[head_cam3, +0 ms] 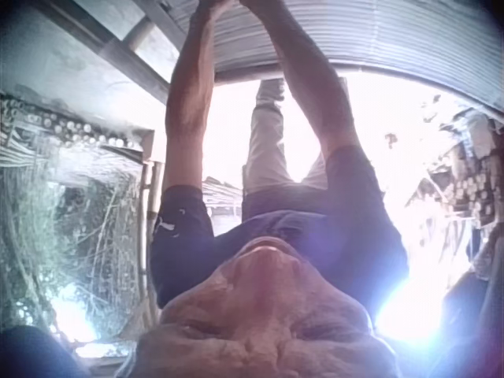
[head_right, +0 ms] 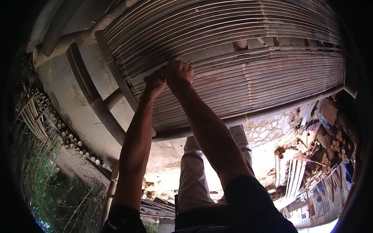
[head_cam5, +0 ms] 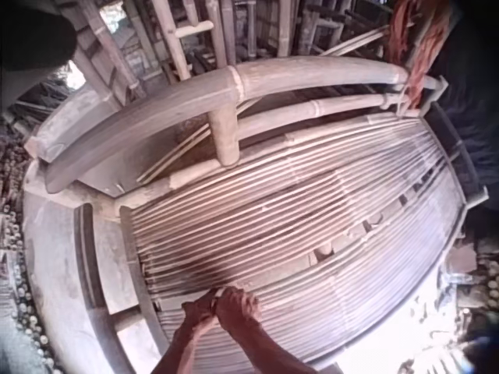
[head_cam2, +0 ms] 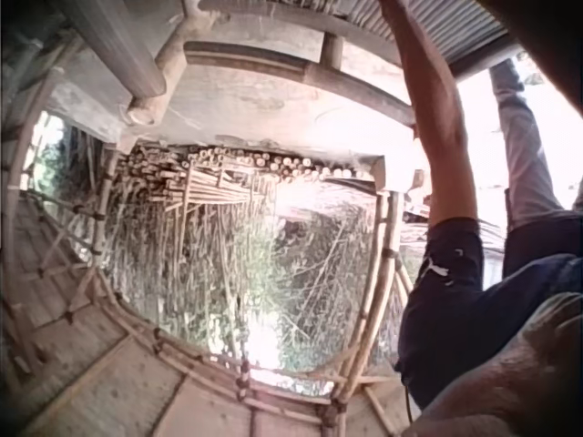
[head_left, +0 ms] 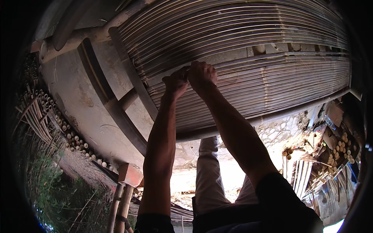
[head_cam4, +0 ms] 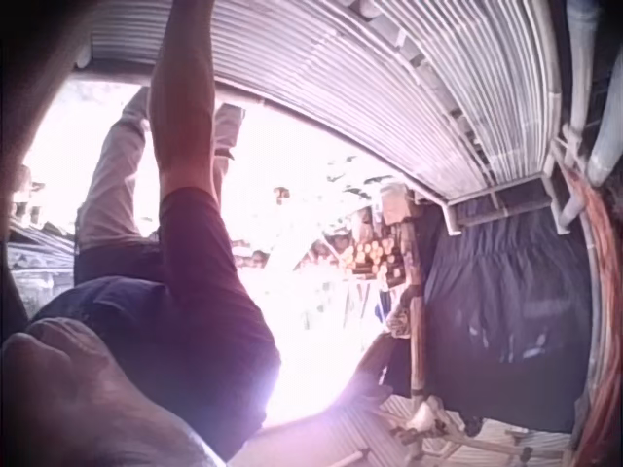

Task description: The person weaves thin bamboo strips into a larger bamboo frame using their hands. They repeatedly pass the strips through the frame and adjust them to maintain alignment and tension. The process is continuous and methodical, focusing on the interlacing of the strips.

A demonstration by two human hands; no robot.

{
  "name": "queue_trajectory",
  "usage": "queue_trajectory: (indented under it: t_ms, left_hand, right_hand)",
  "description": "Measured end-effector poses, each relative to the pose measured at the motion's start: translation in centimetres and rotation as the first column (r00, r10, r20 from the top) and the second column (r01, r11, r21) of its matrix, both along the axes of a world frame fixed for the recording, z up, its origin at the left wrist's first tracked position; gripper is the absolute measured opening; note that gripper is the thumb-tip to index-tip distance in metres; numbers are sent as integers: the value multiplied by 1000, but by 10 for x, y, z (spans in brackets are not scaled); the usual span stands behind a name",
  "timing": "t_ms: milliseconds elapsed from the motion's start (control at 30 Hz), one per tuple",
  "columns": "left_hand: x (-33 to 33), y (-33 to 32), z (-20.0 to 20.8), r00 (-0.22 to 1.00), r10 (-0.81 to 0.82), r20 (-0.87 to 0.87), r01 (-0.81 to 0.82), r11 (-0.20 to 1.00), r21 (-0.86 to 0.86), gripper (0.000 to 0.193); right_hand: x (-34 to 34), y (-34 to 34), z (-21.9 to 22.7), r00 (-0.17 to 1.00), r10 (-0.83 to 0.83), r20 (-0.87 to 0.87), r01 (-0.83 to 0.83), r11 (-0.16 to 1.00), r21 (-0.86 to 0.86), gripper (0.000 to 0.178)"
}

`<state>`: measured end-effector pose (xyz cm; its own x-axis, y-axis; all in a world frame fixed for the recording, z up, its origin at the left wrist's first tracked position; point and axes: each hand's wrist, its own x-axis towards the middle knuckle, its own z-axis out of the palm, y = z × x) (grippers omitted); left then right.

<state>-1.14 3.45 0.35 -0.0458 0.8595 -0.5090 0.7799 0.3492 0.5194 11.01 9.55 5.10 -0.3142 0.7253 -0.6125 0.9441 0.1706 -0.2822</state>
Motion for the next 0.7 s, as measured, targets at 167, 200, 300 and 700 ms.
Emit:
queue_trajectory:
  t_ms: [167, 200, 300, 700]
  left_hand:
    - [-1, 4, -13, 994, -39, -104, 34, 998, -57, 51]
    - [-2, 5, -16, 1000, 9, -21, -10, 999, -49, 46]
    - [17, 38, 7, 976, -144, -162, 58, 892, -449, 29]
    - [27, -19, 49, 868, 468, 167, -460, 629, 626, 5]
  right_hand:
    - [7, 18, -10, 767, -555, -323, 187, 675, -714, 44]
    - [4, 23, -10, 743, -632, -219, 292, 601, -745, 45]
    - [7, 33, -24, 763, -643, -63, 382, 527, -759, 58]
    - [38, 19, 23, 167, -853, -494, 162, 518, -840, 34]
